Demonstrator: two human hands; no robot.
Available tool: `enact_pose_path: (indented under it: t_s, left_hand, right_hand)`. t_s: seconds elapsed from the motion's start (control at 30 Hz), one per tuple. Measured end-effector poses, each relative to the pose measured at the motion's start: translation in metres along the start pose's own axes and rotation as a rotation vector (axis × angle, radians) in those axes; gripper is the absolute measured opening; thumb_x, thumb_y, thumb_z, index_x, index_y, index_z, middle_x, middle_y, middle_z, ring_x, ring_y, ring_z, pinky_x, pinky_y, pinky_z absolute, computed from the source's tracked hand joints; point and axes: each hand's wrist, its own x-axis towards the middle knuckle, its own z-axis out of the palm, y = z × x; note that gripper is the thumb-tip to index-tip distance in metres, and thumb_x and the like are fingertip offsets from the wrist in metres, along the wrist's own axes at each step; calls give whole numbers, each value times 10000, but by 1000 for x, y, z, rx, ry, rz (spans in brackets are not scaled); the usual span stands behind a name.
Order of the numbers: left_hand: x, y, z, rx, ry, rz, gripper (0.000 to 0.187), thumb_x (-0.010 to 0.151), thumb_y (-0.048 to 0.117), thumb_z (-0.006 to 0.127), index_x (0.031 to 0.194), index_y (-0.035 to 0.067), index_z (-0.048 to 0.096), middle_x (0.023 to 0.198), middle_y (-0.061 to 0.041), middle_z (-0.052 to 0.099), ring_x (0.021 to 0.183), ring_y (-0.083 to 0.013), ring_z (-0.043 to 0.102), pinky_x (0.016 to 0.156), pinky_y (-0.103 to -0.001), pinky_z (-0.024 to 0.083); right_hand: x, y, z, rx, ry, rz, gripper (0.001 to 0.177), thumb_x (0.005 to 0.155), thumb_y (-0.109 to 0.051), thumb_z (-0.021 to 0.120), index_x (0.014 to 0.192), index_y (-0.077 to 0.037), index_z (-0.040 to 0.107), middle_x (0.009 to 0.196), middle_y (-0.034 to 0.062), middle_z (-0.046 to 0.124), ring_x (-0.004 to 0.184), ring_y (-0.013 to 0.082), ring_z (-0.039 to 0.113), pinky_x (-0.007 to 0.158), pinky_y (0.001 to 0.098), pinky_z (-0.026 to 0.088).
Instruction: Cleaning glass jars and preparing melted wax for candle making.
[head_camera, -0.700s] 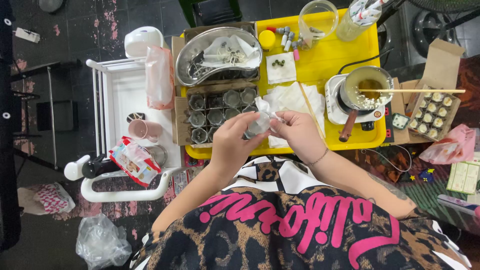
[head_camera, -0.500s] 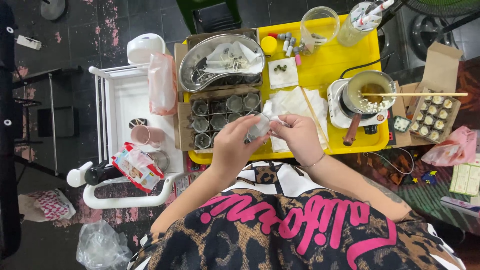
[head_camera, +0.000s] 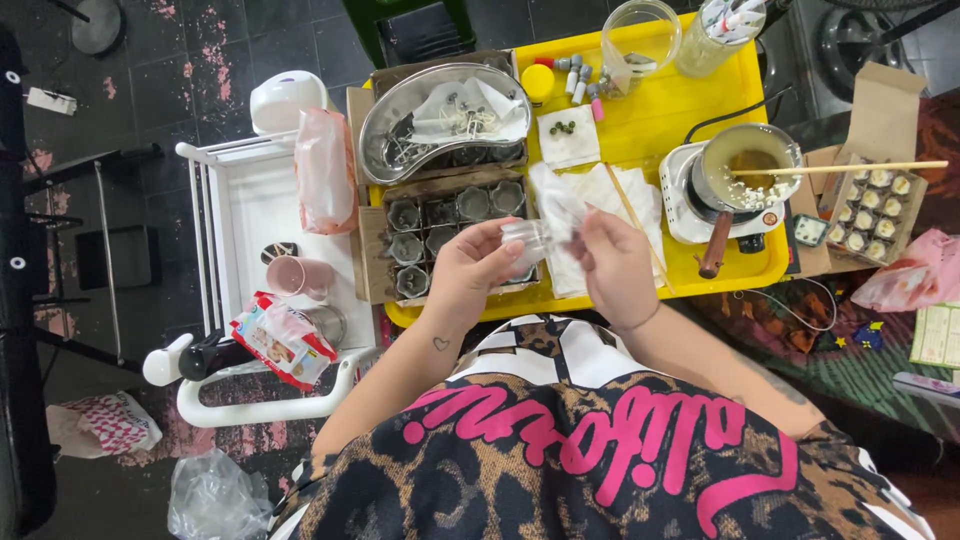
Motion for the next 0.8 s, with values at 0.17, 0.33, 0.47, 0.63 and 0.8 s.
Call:
enact_pose_path:
  t_s: [0.17,0.33,0.47,0.63,0.8]
  left_hand:
    - [-2,-2,-6,-102,-64,-28,405,928,131,734,1300,1,637,1164,-87,717,994,-168,715,806,-301,620]
    - [-7,-1,-19,-218,-210,-198,371,980,151,686,1309,-15,641,1174,-103,704,1006,-188,714,832,-317,632]
    - [-10,1,-19,-83,-212,-215,332,981,97,670,1294,-11,653,1181,-87,701,1020,-168,705,847,-318,630]
    - [-16,15,-8,2,-176,-172,340,957,91,691,1284,-1,669,1179,-67,709,1027,-145,699,833,-301,618]
    - [-20,12,-4,148,-173,40,432,885,47,775,1298,-14,662,1099,-60,753,943,-100,698,803,-241,596]
  right_hand:
    - [-13,-61,51,9,-268,184,445,1019,-180,547,1425,1,556,1319,65,682,1180,141,649,1041,292,513]
    - [-14,-57,20,-863,-378,-224,367,947,-88,729,1307,-33,690,1056,91,781,929,177,725,846,291,555]
    - [-15,-80,40,-976,-426,-510,252,895,-40,783,1142,-59,735,1045,121,758,915,224,745,803,303,574]
    - [-16,-82,49,-1021,-409,-643,213,885,-8,780,1089,-43,728,1041,133,747,891,248,739,771,311,582]
    - [-14,-63,39,-754,-290,-294,104,959,-17,737,1057,18,732,1018,76,690,883,189,656,758,295,531]
